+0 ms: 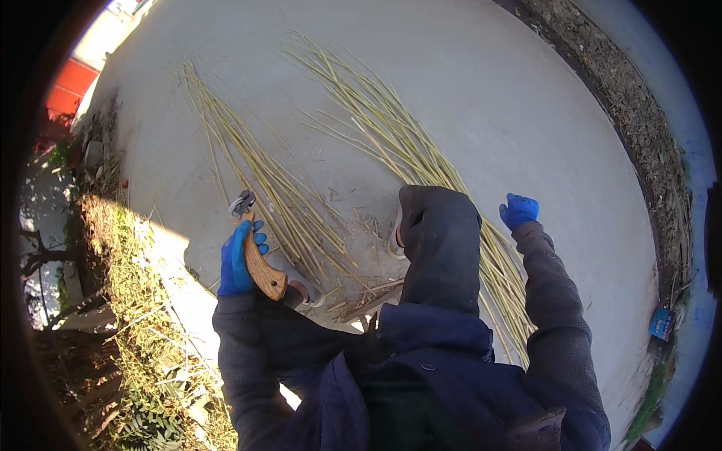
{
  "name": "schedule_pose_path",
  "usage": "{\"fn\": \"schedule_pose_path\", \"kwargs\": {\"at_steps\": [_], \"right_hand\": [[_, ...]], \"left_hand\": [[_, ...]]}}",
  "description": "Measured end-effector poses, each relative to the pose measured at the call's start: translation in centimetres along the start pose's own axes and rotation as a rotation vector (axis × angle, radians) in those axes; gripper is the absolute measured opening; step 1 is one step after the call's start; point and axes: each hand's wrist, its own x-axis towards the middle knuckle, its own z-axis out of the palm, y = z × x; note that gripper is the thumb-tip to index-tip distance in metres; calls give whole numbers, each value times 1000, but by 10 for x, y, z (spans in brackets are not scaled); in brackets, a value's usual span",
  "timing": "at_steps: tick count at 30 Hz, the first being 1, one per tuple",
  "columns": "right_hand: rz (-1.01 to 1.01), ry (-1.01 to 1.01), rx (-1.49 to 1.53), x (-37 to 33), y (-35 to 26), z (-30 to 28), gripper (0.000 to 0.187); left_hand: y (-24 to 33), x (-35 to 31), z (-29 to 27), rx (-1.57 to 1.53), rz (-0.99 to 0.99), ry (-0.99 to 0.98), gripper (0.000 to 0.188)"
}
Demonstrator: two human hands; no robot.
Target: The person sits on the ground and uses a knife to peel the outer layer off long thin sticks. They hold each stick with one hand and scrape it with the knife in the other, then place the peeled stick on a growing pile.
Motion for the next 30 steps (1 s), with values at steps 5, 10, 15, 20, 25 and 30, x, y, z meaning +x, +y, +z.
{"fn": "schedule_pose_path", "kwargs": {"at_steps": [5,10,15,20,25,30], "right_hand": [[-369,179,55,112,-123,-125,33],[-574,9,73,157,-315,-143,39],[-584,-209,125,110,-466,-41,50],[-518,-311,72,67,-516,50,54],[-513,-314,47,74,-534,94,48],[-472,-392,47,85,-525,103,42]], "left_hand": [[21,-6,4,-46,-20,61,51],[43,-18,5,-143,-78,94,47],[59,-22,-7,-244,-178,106,41],[72,-30,-30,-235,-395,134,37],[69,-27,-39,-213,-487,164,50],[74,-21,-40,-245,-505,165,41]]}}
